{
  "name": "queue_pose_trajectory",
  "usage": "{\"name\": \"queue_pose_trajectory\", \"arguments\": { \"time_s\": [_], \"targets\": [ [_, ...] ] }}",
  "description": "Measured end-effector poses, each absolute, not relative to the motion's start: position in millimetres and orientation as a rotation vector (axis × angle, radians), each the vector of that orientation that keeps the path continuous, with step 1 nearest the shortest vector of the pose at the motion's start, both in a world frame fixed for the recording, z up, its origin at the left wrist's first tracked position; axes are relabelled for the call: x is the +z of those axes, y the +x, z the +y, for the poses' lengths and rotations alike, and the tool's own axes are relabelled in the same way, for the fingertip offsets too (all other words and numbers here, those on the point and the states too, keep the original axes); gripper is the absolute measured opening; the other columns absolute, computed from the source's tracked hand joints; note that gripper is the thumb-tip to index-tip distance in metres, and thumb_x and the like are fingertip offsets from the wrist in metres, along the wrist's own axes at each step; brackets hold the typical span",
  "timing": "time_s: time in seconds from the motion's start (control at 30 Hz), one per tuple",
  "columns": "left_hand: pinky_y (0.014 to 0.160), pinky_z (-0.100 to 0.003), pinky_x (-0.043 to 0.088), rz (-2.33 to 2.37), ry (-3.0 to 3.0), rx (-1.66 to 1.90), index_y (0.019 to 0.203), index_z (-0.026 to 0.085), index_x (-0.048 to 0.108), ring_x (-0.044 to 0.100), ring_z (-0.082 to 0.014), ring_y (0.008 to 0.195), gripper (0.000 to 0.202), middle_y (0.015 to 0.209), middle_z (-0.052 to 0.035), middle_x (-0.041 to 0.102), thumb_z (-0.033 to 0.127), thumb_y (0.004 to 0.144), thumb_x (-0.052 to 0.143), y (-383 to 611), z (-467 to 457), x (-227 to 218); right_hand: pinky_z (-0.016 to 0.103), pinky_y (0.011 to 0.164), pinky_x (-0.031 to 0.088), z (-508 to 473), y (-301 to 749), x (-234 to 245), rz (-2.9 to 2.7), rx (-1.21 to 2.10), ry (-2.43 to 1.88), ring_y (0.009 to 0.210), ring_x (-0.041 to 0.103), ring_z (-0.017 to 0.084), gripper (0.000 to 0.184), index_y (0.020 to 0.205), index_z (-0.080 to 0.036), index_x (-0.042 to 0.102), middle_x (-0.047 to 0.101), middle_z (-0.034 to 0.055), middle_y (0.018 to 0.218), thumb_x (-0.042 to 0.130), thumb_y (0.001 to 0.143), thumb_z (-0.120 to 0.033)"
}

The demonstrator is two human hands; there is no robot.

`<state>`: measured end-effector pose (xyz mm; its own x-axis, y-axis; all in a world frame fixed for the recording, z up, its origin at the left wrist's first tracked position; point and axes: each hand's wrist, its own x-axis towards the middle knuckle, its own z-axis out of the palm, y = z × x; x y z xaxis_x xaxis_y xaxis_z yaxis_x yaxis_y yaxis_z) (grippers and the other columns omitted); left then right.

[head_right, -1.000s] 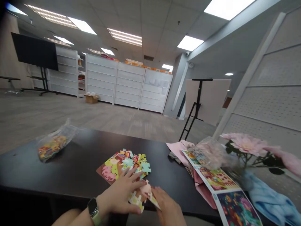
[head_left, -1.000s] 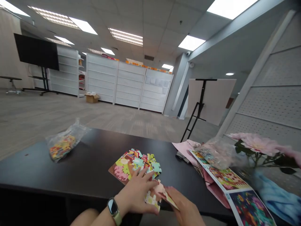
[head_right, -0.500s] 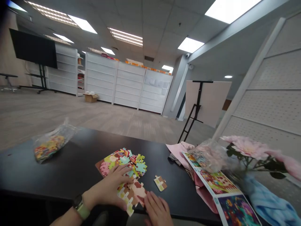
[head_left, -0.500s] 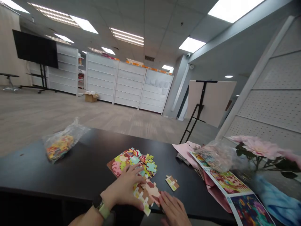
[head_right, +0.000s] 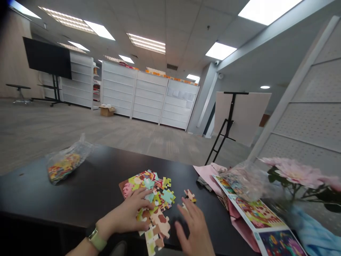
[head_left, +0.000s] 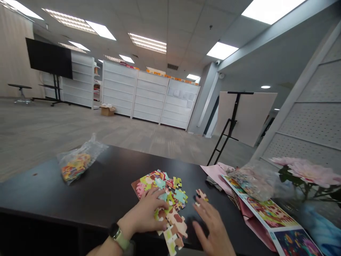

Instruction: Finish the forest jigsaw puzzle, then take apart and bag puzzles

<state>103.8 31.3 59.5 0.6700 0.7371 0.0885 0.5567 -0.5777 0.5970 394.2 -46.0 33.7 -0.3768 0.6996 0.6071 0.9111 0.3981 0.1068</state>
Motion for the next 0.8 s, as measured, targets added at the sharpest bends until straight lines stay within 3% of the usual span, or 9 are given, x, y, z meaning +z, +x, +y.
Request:
{"name": "queue_pose_trajectory", "arguments": {
  "time_s": [0.07,0.2,0.37,0.47,0.6,0.7,0.8],
  "targets": [
    [0.120,-0.060,0.019,1.027,2.348,0.472,0.106,0.036,0.075,0.026,-0.0395,0.150,0.044,0.158,-0.0028,0.043,0.041,0.065,0.088,106.1,33.5,55.6,0.038,0.093,0.060,-53.5,371.3,22.9,-2.384,-0.668,-1.168,0.125,0.063,0.030,0.048,0.139,-0.022,0.058,0.061,0.0142,0.141,0.059,0.093,-0.038],
    [0.120,-0.059,0.019,1.046,2.365,0.485,0.111,0.036,0.073,0.027,-0.0383,0.150,0.043,0.159,-0.0041,0.043,0.040,0.070,0.084,106.6,37.1,53.5,0.036,0.081,0.063,-58.8,338.9,7.4,-2.481,-0.883,-0.906,0.112,0.071,0.030,0.033,0.125,-0.023,0.066,0.073,0.0133,0.124,0.054,0.095,-0.024],
    [0.121,-0.058,0.017,1.031,2.322,0.409,0.116,0.036,0.072,0.022,-0.0379,0.152,0.041,0.161,-0.0057,0.038,0.043,0.077,0.079,99.2,35.7,61.4,0.027,0.080,0.062,-55.0,338.8,15.1,-2.396,-0.762,-0.897,0.100,0.075,0.020,0.023,0.105,-0.024,0.070,0.079,0.0076,0.109,0.048,0.101,-0.020],
    [0.122,-0.055,0.017,1.014,2.294,0.397,0.111,0.033,0.074,0.018,-0.0370,0.153,0.038,0.162,-0.0050,0.036,0.038,0.074,0.080,94.7,36.1,61.6,0.024,0.082,0.060,-54.8,348.6,25.3,-2.459,-0.600,-0.837,0.098,0.075,0.017,0.026,0.108,-0.024,0.070,0.079,0.0062,0.105,0.044,0.103,-0.021],
    [0.122,-0.057,0.016,1.048,2.254,0.422,0.112,0.034,0.074,0.018,-0.0384,0.153,0.045,0.162,-0.0048,0.038,0.039,0.068,0.085,90.6,41.8,55.6,0.029,0.093,0.058,-51.7,374.3,33.7,-2.359,-0.421,-1.213,0.113,0.070,0.019,0.040,0.130,-0.024,0.064,0.073,0.0083,0.124,0.041,0.098,-0.015],
    [0.121,-0.055,0.017,1.053,2.257,0.486,0.114,0.032,0.073,0.024,-0.0381,0.150,0.052,0.159,-0.0089,0.042,0.043,0.065,0.088,89.5,46.5,52.1,0.048,0.104,0.052,-46.6,386.5,27.7,-2.151,-0.491,-1.557,0.134,0.054,0.032,0.048,0.142,-0.023,0.056,0.057,0.0123,0.146,0.052,0.094,-0.025],
    [0.120,-0.051,0.021,1.075,2.251,0.535,0.114,0.030,0.073,0.031,-0.0351,0.148,0.044,0.156,-0.0104,0.045,0.036,0.072,0.083,89.1,48.7,51.2,0.048,0.107,0.050,-43.9,376.6,10.5,-2.358,-0.462,-1.409,0.140,0.047,0.035,0.068,0.152,-0.021,0.044,0.048,0.0123,0.154,0.063,0.089,-0.039]
  ]
}}
